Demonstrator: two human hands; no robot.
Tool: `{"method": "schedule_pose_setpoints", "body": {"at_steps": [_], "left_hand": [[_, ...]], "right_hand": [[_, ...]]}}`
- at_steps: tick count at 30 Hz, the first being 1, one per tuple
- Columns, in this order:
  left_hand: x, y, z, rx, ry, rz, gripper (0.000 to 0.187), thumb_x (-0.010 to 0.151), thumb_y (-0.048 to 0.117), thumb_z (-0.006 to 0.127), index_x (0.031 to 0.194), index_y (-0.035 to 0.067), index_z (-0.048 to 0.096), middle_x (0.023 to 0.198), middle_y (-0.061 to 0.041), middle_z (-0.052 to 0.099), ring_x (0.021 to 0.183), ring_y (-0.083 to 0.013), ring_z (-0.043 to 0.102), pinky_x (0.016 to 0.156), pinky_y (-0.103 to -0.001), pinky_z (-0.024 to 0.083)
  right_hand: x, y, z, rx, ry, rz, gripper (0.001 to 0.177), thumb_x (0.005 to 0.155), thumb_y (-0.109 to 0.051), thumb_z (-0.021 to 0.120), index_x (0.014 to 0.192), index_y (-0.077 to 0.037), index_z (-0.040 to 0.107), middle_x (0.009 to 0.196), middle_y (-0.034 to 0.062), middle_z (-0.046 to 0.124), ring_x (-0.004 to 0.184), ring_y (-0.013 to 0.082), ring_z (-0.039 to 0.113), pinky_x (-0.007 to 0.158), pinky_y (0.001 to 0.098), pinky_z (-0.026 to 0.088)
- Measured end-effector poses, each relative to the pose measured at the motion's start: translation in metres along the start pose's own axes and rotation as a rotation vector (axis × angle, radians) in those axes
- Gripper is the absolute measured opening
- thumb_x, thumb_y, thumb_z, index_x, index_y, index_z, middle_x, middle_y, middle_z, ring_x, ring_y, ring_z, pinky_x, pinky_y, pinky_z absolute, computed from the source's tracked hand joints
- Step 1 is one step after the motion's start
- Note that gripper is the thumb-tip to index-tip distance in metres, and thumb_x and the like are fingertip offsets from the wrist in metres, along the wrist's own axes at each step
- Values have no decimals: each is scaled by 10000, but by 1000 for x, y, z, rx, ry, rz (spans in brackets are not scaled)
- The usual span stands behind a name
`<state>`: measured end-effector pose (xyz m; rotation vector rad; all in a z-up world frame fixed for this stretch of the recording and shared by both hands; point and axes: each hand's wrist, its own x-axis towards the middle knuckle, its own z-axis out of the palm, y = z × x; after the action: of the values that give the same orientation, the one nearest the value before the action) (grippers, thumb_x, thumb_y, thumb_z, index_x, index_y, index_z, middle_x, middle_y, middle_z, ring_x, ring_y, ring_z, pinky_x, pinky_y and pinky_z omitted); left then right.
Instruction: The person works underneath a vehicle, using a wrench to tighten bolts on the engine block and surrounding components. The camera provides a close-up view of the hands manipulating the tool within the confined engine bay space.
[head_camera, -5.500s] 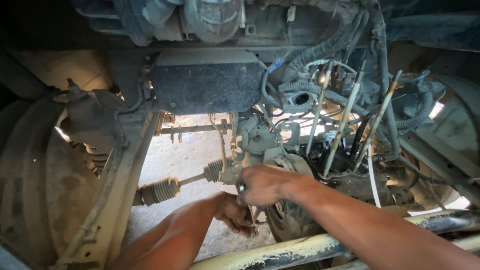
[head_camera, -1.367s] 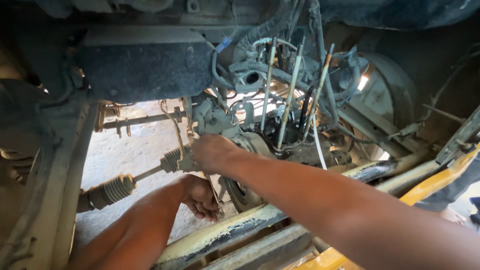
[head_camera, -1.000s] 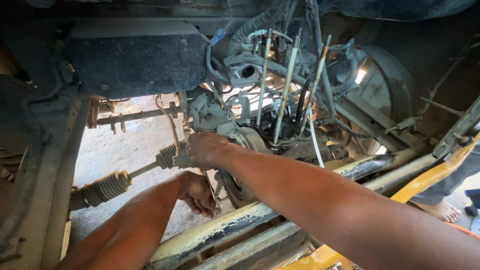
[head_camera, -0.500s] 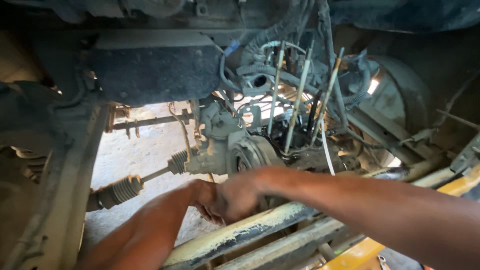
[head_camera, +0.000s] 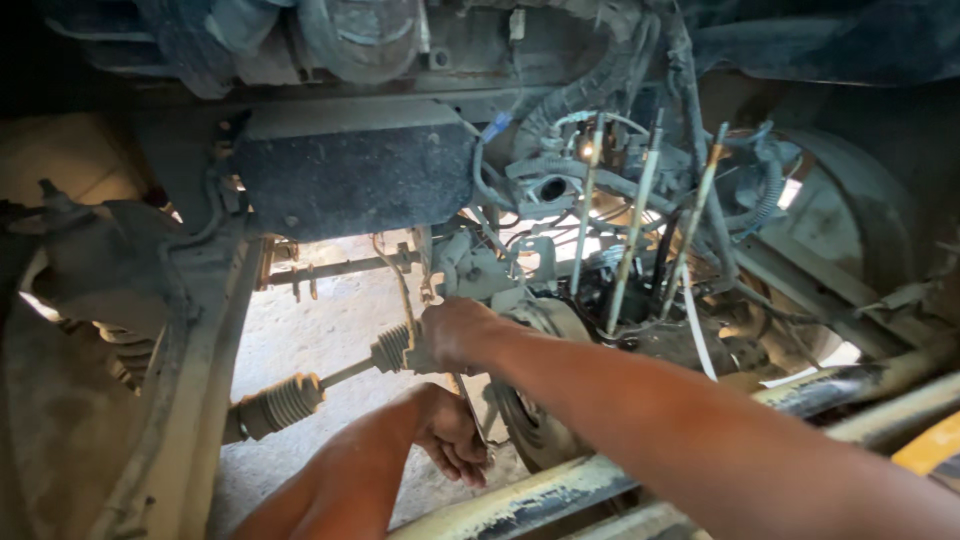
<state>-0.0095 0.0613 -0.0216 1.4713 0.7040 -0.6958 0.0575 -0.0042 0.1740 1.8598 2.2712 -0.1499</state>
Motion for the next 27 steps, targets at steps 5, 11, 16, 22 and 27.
{"method": "schedule_pose_setpoints", "body": {"at_steps": [5,11,16,22,27], "left_hand": [[3,1,-2,82,36,13,262,986,179,683,1219,60,673,1167,-90,755,1097,-156,708,872,-288,584],[-2,12,5,209,159,5,223,992,238,655,1126,65,695,1039,-47,775,912,-121,726,710,-283,570],[-1,7,10,148,193,57,187,973,178,662,1092,43,711,978,-67,775,819,-127,736,618,-282,536],[5,2,6,11,131,63,199,985,169,681,1103,15,725,944,-74,762,804,-148,730,693,-275,627],[7,2,11,22,285,157,158,935,81,729,1060,-15,739,962,-98,749,810,-150,725,703,-249,640]], "right_hand": [[9,4,17,-53,167,-39,245,880,-205,658,1017,-28,758,1082,210,745,1027,341,724,903,424,576],[-49,12,-24,-118,118,-10,423,851,-322,722,1101,18,694,1129,225,704,1106,342,683,974,423,535],[-98,2,-45,15,83,98,446,860,-338,695,1142,8,680,1207,237,676,1219,349,616,1090,427,449],[-94,-3,-48,21,45,45,471,817,-228,678,1203,38,628,1232,227,684,1190,339,661,1036,402,511],[-113,-12,-58,65,-90,78,406,793,-229,737,1117,12,694,1162,197,709,1103,314,689,985,409,547]]}}
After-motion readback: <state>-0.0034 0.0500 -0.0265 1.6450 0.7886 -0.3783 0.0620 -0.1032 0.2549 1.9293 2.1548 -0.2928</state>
